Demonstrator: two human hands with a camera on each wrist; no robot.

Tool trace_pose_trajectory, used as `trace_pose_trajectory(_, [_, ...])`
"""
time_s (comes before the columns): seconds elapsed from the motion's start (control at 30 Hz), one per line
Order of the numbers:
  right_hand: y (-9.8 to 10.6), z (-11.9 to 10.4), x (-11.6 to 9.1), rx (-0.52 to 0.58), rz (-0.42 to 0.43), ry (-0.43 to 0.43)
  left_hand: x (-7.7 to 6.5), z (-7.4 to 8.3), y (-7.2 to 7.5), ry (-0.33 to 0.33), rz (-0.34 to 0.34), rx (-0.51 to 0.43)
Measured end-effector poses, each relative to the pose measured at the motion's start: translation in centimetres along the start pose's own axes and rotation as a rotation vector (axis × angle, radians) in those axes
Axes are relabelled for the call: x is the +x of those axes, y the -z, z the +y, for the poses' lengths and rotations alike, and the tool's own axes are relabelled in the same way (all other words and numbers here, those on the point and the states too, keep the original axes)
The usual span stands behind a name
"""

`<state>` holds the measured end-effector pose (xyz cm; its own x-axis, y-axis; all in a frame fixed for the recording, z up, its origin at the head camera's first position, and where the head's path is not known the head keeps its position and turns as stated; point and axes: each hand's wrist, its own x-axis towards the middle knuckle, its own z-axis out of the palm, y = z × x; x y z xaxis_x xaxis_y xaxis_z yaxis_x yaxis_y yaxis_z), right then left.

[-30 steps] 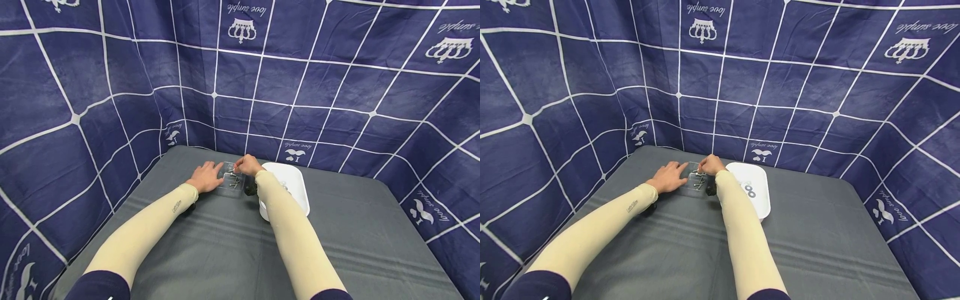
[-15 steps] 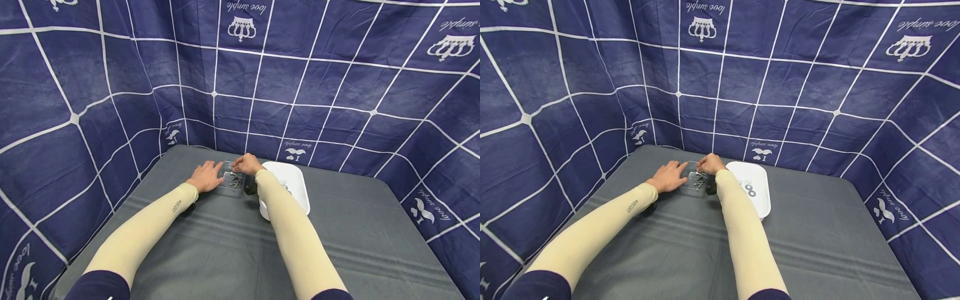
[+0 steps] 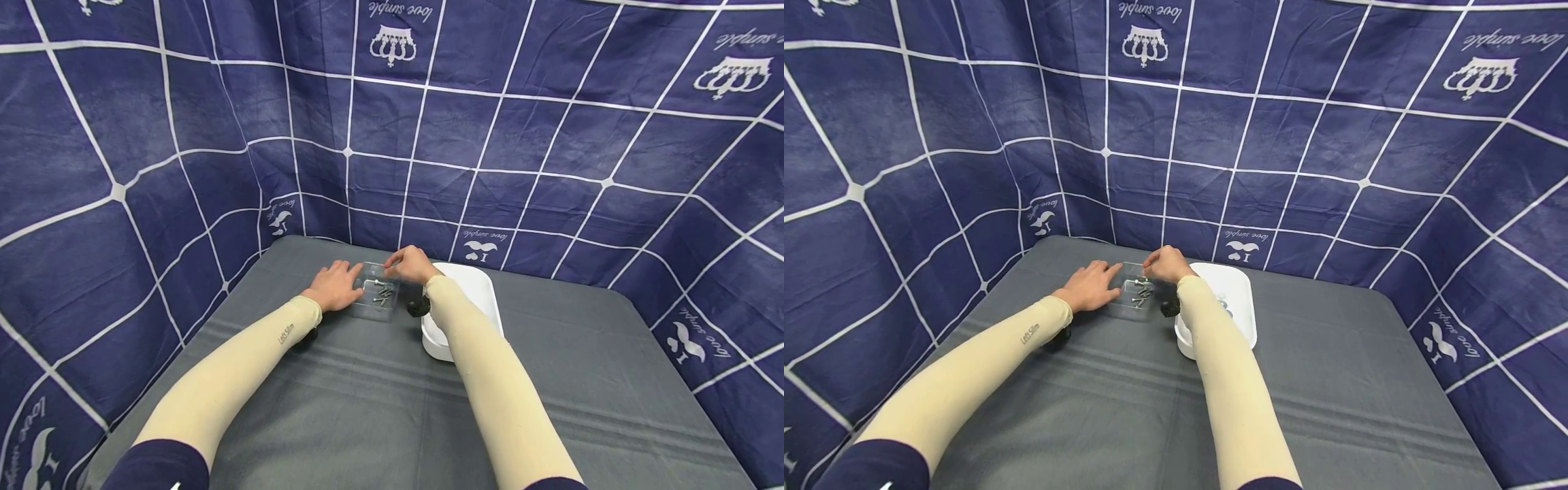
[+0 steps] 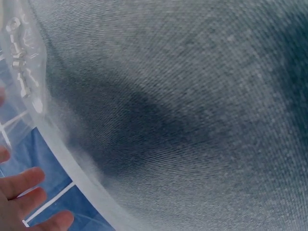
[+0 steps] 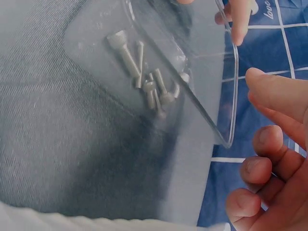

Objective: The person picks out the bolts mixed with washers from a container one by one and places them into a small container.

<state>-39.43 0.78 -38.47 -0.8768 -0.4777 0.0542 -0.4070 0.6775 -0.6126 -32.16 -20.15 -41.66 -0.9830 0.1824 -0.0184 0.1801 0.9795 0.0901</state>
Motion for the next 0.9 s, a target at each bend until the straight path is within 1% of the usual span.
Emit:
trace_pose_trajectory(0.1, [0.4,0.2,-0.4,0.016,0.012,-0.003,0.0,0.0,0.1,-0.006,0.004,0.007])
trace_pose_trajectory(0.33, [1.3,0.6,-1.3,0.006,0.026,0.011,0.0,0.0,0.3,-0.009,0.011,0.018])
trace_pose_trajectory(0.53, [1.9,1.6,-1.9,-0.008,0.036,0.025,0.1,0.1,0.5,-0.033,0.035,0.03])
trace_pose_trajectory(0.9, [3.3,3.0,-3.3,-0.005,0.056,0.029,0.2,0.0,0.8,-0.045,0.024,0.035])
